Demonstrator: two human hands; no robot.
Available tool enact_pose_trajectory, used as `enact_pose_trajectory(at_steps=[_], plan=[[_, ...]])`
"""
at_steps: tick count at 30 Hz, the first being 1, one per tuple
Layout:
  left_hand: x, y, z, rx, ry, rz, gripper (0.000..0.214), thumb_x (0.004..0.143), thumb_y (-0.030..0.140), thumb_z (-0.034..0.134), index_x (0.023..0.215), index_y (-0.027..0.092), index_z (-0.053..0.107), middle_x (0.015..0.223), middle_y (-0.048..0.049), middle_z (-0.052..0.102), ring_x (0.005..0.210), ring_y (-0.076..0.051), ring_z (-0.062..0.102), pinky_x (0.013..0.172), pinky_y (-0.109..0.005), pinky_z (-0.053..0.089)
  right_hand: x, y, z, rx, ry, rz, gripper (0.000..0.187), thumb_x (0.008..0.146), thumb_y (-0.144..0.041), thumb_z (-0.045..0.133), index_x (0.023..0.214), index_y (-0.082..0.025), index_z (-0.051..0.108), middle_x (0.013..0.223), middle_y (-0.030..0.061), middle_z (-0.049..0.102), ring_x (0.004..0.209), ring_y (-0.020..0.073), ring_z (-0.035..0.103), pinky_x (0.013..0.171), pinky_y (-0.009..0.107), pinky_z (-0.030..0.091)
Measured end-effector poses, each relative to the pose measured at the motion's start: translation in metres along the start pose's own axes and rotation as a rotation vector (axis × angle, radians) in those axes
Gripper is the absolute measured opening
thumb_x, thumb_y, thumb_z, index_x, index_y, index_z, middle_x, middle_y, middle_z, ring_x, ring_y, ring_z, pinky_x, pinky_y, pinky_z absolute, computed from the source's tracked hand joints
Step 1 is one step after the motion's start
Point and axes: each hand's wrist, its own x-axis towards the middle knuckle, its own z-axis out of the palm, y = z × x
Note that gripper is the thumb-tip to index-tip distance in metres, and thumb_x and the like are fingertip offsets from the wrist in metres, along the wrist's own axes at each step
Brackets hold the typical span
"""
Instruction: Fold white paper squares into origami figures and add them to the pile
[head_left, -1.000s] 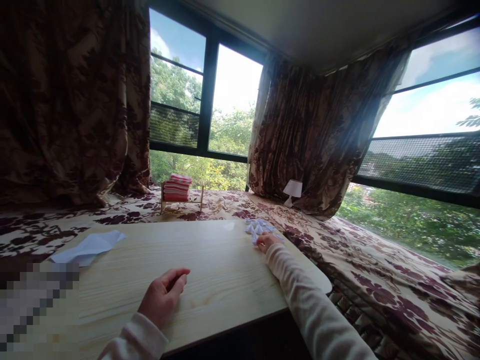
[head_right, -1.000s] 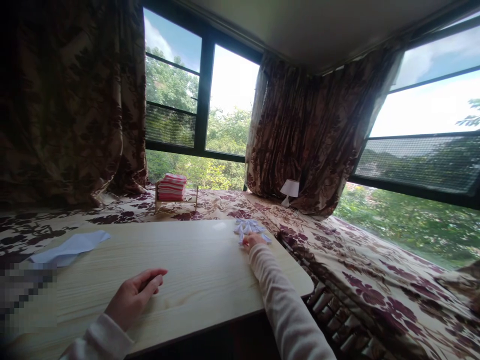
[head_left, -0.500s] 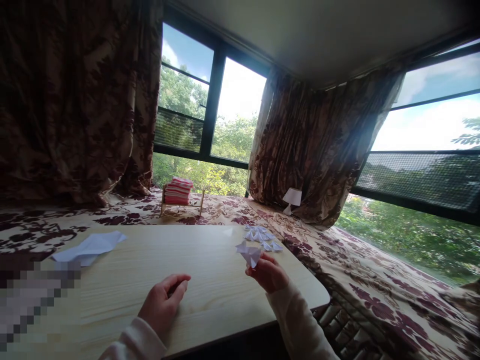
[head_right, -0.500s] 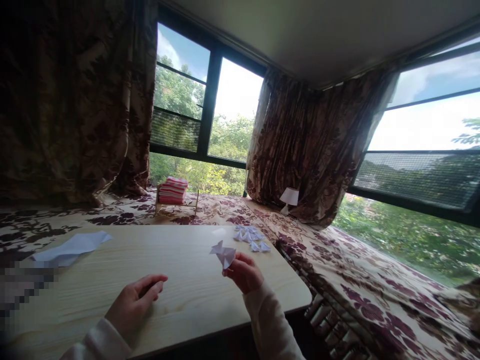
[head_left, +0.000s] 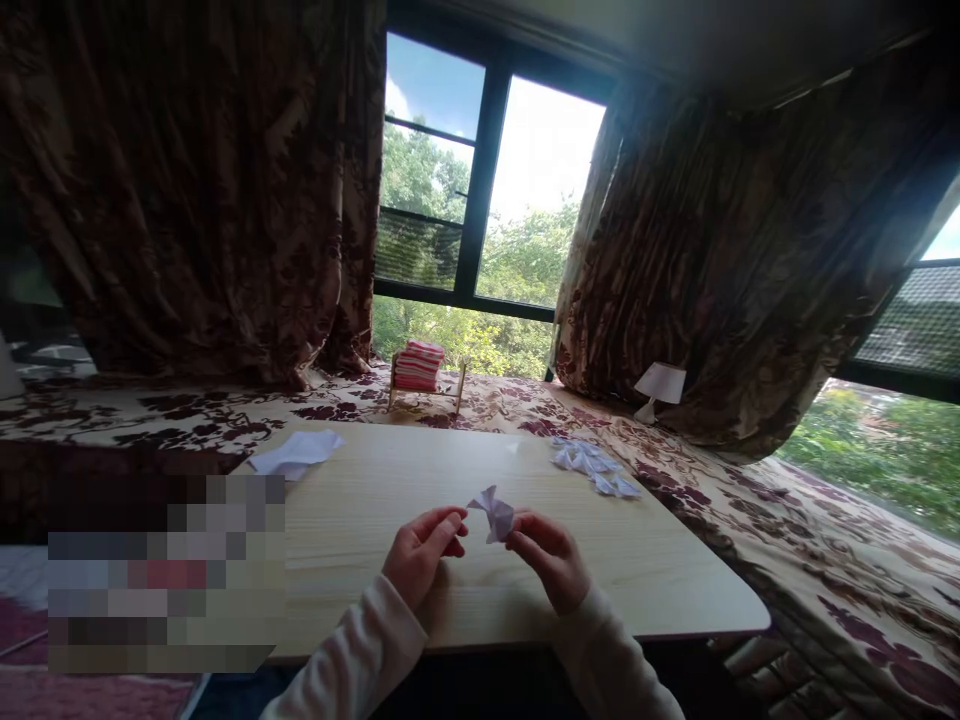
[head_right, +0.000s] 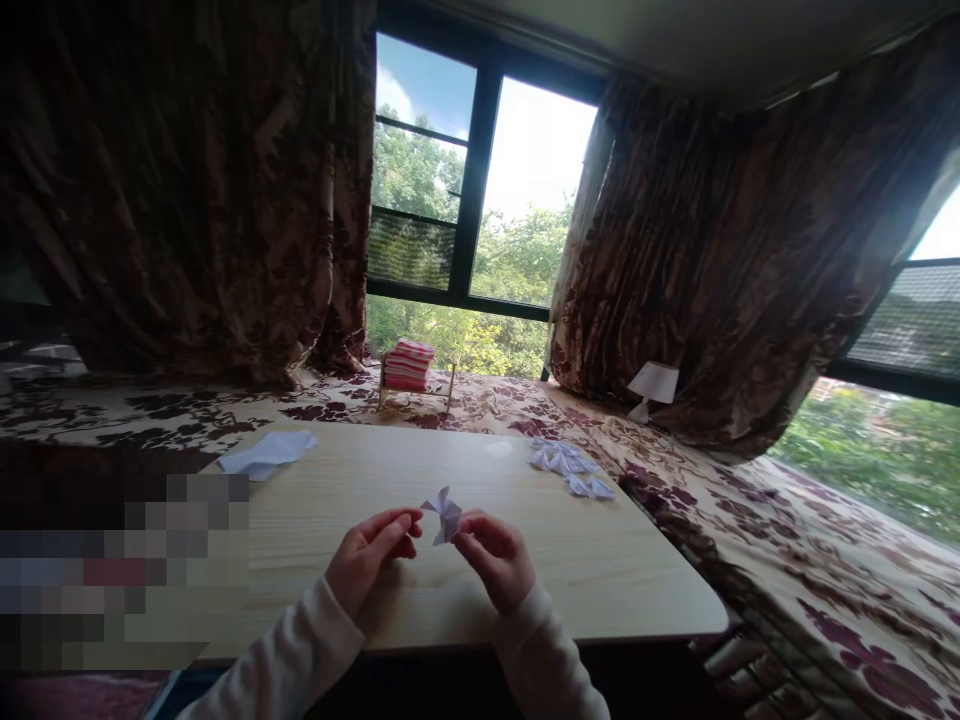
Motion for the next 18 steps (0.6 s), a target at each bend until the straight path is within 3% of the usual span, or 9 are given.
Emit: enact_pose_trajectory(at_steps=[4,7,12,18], plan=[[0.002,-0.001,-0.002,0.038,0.119,0.042,0.036,0.067,0.040,0.061,0.089,0.012,0.063,0.074,-0.0050,0.063,0.059,-0.012,0.056,0.064,-0.028,0.047,-0.003,0.003,0.015,-0.405,0.143,-0.325,0.008,0.078,-0.019,0.053,0.081,-0.022,0.060,0.083,0.0055,0.060,0.076,0.0177,0.054,0.065,0.031,0.044],[0.000,0.002,-0.001,0.086,0.090,0.075,0.037,0.072,0.043,0.055,0.089,0.011,0.063,0.081,-0.0088,0.066,0.068,-0.016,0.059,0.070,-0.031,0.046,-0.004,0.003,0.022,-0.752,0.113,-0.500,0.018,0.078,-0.012,0.050,0.087,-0.023,0.061,0.085,0.0054,0.062,0.079,0.0185,0.053,0.070,0.034,0.042],[-0.005,0.004,0.002,0.100,-0.048,0.126,0.040,0.073,0.044,0.055,0.096,0.012,0.062,0.095,-0.0102,0.066,0.091,-0.022,0.058,0.079,-0.031,0.043,-0.003,-0.002,0.031,-1.068,0.100,-0.597,0.021,0.078,-0.010,0.050,0.089,-0.023,0.061,0.086,0.0039,0.063,0.079,0.0186,0.052,0.068,0.033,0.039],[0.002,-0.009,-0.002,0.048,0.005,0.069,0.036,0.068,0.039,0.062,0.093,0.013,0.064,0.086,-0.0069,0.068,0.084,-0.020,0.060,0.076,-0.029,0.045,-0.001,-0.007,0.041,-1.117,0.052,-0.592,0.023,0.077,-0.010,0.049,0.087,-0.025,0.063,0.082,0.0035,0.061,0.076,0.0177,0.051,0.067,0.033,0.039]])
